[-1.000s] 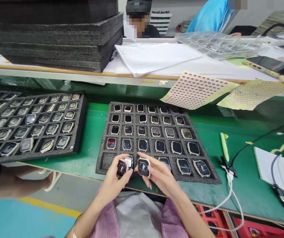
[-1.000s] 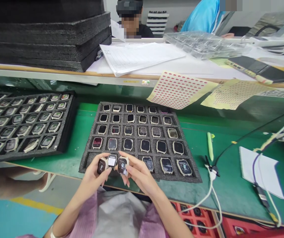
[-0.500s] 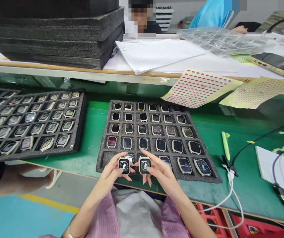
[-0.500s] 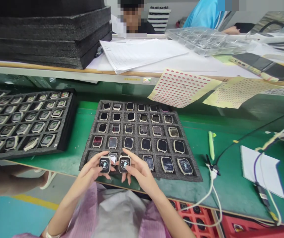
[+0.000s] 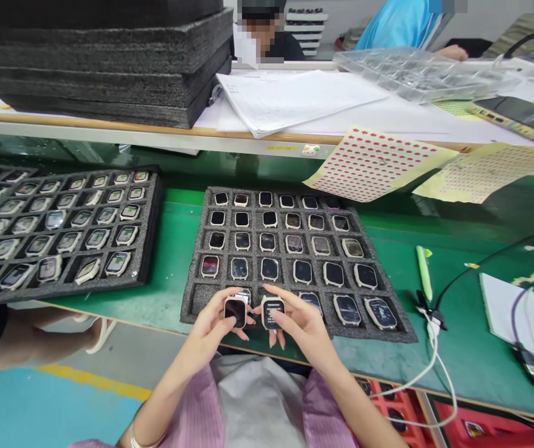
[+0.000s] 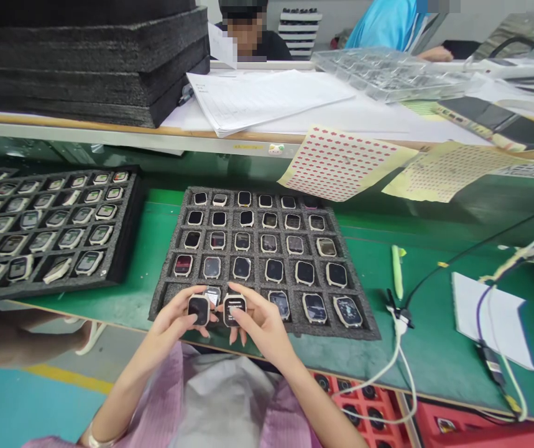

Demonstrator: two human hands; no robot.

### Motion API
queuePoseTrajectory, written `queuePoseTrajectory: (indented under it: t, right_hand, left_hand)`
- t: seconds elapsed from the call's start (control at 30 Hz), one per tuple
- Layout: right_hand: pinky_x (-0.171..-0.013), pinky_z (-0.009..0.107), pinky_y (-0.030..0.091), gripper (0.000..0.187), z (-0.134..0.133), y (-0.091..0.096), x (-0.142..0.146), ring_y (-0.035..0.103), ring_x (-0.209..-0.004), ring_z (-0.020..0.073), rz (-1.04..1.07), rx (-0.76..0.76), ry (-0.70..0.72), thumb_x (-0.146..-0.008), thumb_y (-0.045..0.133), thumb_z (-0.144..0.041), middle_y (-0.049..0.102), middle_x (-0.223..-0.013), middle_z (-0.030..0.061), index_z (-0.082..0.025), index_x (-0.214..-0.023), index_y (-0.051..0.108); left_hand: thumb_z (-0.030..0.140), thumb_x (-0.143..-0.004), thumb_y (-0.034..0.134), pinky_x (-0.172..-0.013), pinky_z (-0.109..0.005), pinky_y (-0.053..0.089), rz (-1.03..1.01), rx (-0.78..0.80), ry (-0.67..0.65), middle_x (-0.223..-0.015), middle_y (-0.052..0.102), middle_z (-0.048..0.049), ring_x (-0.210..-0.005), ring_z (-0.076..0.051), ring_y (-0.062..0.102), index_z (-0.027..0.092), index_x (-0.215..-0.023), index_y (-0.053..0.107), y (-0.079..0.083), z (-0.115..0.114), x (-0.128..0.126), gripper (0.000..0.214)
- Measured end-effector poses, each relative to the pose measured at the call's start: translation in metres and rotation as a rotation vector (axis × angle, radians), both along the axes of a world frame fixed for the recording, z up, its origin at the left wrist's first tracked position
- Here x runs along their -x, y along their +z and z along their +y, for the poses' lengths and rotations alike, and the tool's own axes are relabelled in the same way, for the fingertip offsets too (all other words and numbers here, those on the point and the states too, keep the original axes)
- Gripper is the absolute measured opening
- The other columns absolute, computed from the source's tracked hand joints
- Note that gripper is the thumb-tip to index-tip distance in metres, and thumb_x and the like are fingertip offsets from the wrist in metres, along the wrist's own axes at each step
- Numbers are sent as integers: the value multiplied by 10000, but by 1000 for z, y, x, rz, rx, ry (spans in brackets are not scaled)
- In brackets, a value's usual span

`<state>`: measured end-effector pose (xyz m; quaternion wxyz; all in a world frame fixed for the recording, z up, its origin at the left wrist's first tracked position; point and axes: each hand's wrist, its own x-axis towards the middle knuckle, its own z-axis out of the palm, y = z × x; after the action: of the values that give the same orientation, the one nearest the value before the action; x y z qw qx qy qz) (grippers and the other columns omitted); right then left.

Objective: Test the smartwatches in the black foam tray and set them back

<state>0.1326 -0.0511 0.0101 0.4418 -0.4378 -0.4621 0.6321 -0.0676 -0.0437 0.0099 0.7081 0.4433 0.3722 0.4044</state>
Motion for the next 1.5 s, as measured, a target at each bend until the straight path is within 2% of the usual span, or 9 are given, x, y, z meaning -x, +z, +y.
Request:
queuePoseTrajectory:
  t: [0.23, 0.37, 0.5, 0.63, 0.83, 0.97, 1.17, 1.33, 1.5]
  right_hand:
    - [-532, 278, 554, 697, 4, 1, -1, 649, -680, 170, -180, -112, 145, -816, 644, -183, 631, -967, 49, -263, -1413, 293]
    - [-743, 406, 546, 534, 19, 7, -8, 611, -854, 235, -750, -393, 128, -796, 649, -166, 605, -1006, 79, -204, -1297, 469]
    - [-904, 438, 465, 592, 23, 20, -25, 508, -1060, 267, -1097, -613, 234, -802, 687, -269, 514, -1178, 106, -213, -1339, 445]
    - [-858, 442, 467, 290, 11, 22, -50, 532, -963, 273, -1357, -572, 90, -936, 485, -267, 560, -1007, 120, -140, -1183, 565]
    - [-723, 402, 484, 216, -3, 8, -54, 527, -804, 282, -1608, -505, -63, -919, 497, -232, 542, -851, 116, -99, -1059, 595]
    - [-724, 408, 474, 216, -5, 3, -45, 544, -821, 296, -1620, -531, -62, -946, 437, -274, 560, -861, 123, -130, -1034, 573]
    - [-650, 340, 470, 284, -8, -12, -47, 611, -755, 260, -1249, -420, -186, -949, 429, -417, 609, -828, 95, -166, -1065, 491]
    - [-554, 318, 434, 431, -10, -16, -49, 576, -590, 229, -1161, -382, -241, -911, 449, -515, 588, -666, 51, -137, -1097, 544]
    - [-546, 284, 416, 286, -11, -8, -49, 538, -574, 188, -993, -280, -227, -859, 563, -476, 579, -652, 19, -194, -865, 610]
  left_hand:
    - [221, -875, 512, -735, -305, 542, 35, -25, 84, -1040, 602, -65, -888, -197, 621, 218, -1258, 441, 3, 1, 4, 389]
    - [241, -857, 538, -704, -304, 545, 41, -23, 118, -1030, 608, -76, -890, -210, 622, 205, -1255, 441, 4, 3, 7, 411]
    - [241, -865, 525, -718, -304, 536, 72, -36, 84, -1015, 609, -74, -868, -200, 631, 204, -1253, 426, 4, 2, 5, 402]
    - [245, -850, 534, -613, -255, 520, 97, -42, 71, -958, 590, -58, -831, -186, 625, 205, -1225, 406, 0, 2, 1, 398]
    - [217, -805, 573, -441, -171, 363, 356, -17, 56, -745, 510, 33, -551, -90, 504, 208, -1138, 425, -10, 4, -9, 365]
    - [214, -781, 585, -490, -187, 376, 427, -95, 66, -739, 481, 40, -564, -95, 460, 210, -1094, 450, -12, 6, -21, 341]
    - [140, -750, 527, -596, -224, 386, 514, -193, 101, -746, 482, 37, -628, -120, 473, 205, -1002, 474, -12, 4, -23, 265]
    - [121, -718, 526, -553, -211, 347, 511, -178, 87, -652, 441, 63, -575, -115, 432, 203, -959, 485, -12, 0, -18, 258]
    - [183, -745, 565, -564, -217, 381, 477, -126, 154, -688, 501, 50, -565, -114, 470, 205, -1047, 514, -14, 0, -14, 307]
